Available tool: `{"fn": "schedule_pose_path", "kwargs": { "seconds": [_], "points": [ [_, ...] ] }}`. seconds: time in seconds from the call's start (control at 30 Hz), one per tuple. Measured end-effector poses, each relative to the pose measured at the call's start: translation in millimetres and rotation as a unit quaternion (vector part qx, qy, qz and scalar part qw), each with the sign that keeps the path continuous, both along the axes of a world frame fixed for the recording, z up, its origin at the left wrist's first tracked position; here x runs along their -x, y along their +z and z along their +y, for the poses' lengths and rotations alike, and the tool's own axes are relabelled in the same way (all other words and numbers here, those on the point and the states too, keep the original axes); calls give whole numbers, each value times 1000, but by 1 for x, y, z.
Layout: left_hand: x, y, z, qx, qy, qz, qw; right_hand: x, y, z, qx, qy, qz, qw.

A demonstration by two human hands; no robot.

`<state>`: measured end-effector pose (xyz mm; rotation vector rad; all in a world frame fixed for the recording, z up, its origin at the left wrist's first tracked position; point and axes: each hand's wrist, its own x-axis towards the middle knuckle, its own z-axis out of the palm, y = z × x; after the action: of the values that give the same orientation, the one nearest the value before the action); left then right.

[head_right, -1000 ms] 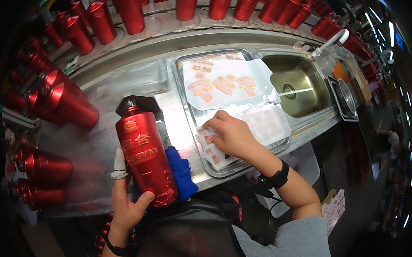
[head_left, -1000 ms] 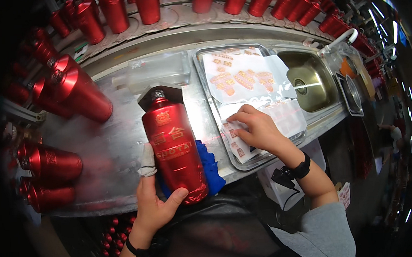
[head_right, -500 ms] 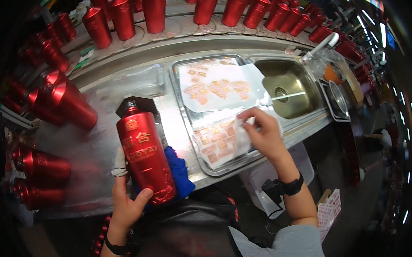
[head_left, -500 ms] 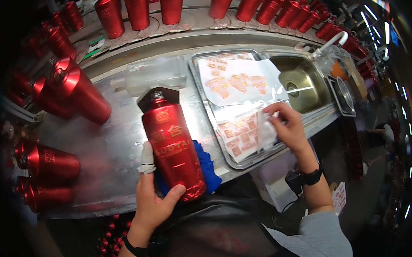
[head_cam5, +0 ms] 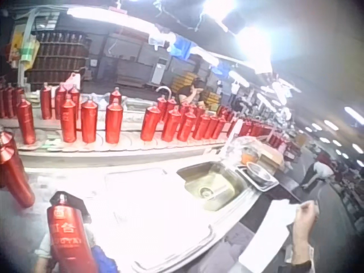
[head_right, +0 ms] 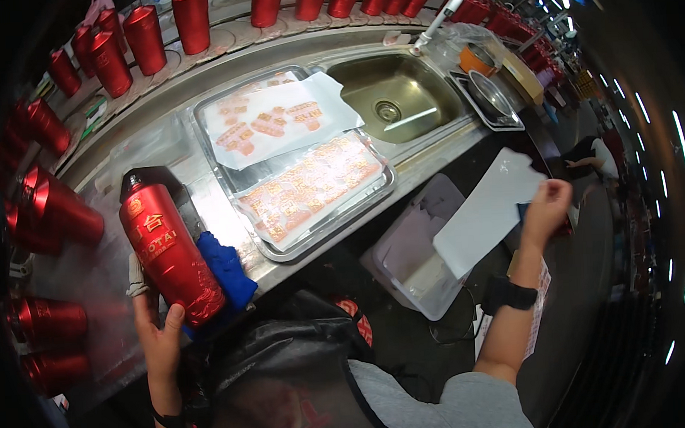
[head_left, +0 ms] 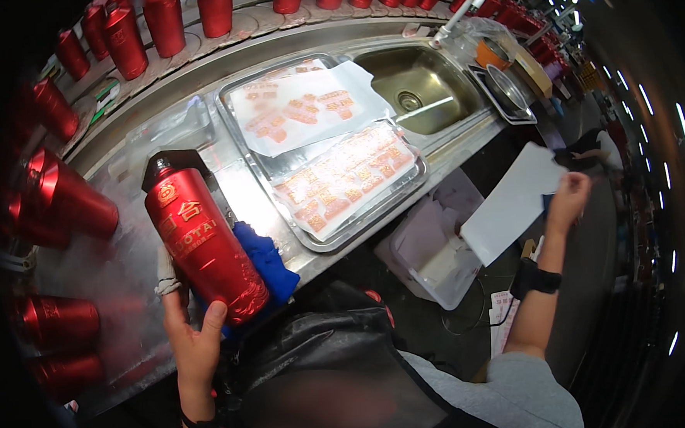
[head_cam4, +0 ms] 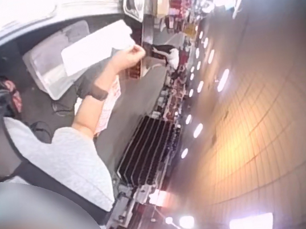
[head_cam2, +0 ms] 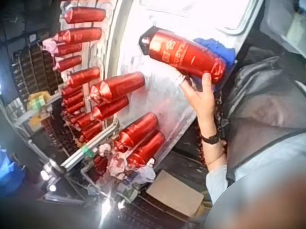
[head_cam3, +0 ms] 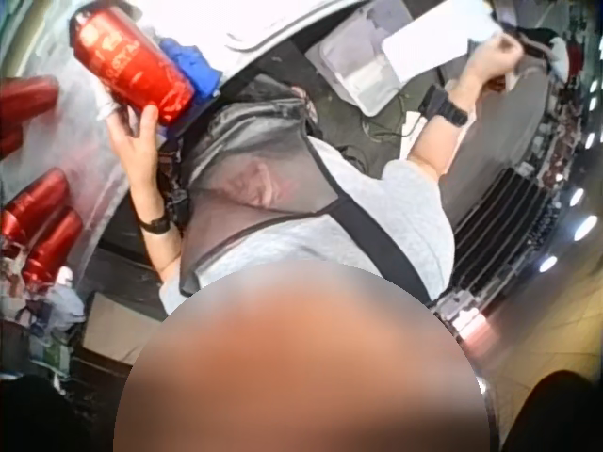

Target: Applying and securing labels onto red liquor bottles on a factory production line.

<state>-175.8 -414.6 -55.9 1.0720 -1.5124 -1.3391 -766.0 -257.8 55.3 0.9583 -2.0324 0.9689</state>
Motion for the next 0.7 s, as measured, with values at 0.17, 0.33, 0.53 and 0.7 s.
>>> {"fn": "schedule_pose_path", "kwargs": {
  "seconds": [0.17,0.33,0.53,0.7],
  "points": [
    [5,7,1,-4,-4,-15,1000,77,-150,81,-70,-195,-103,973],
    [-1,6,4,-1,3,-15,1000,110,-235,141,-147,-340,-225,901],
    [8,2,6,-21,27,11,999,71,-196,3,-90,79,-298,947],
    [7,5,6,-33,45,26,998,-88,-105,-166,-238,262,-144,924]
  ]
}}
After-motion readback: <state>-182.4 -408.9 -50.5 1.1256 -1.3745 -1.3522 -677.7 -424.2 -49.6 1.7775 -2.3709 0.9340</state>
